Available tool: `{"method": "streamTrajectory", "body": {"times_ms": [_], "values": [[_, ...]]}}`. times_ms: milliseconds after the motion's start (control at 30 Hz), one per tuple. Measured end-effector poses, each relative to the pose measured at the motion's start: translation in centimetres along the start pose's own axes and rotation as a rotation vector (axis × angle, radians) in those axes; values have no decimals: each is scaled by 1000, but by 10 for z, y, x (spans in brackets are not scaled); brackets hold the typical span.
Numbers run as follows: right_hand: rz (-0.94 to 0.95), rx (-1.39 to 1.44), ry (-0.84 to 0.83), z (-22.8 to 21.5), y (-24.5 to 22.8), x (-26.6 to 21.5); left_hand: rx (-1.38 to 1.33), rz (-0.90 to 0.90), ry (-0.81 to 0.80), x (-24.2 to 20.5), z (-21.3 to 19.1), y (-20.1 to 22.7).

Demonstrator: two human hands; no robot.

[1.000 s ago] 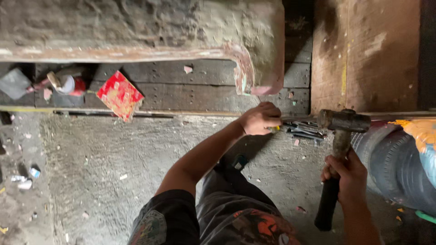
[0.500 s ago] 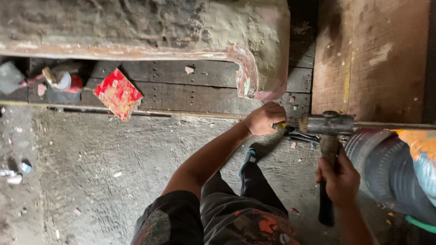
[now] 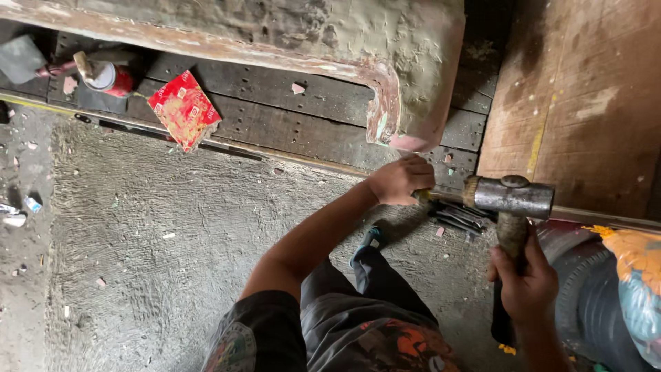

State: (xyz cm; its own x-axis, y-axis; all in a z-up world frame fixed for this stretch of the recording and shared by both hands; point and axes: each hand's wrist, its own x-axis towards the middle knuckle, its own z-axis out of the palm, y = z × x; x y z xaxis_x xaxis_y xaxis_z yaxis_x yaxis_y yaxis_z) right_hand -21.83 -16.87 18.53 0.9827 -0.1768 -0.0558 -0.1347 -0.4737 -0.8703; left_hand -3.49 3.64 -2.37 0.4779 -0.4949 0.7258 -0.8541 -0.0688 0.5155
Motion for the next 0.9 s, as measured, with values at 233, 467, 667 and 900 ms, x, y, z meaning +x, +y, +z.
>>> {"method": "streamTrajectory", "body": {"times_ms": [233,467,667,900], "values": [[44,84,-7,-5,5,-4,-19,18,-93,-1,4,1],[27,-59,90,-2,15,-22,-31,-19,-171,3,2,2],[-253,-463,80,38,31,-12,-65,-25,3,8,6,-6],[-27,-204,260,28,9,-34,-36,-39,-190,-12,21,3]]}}
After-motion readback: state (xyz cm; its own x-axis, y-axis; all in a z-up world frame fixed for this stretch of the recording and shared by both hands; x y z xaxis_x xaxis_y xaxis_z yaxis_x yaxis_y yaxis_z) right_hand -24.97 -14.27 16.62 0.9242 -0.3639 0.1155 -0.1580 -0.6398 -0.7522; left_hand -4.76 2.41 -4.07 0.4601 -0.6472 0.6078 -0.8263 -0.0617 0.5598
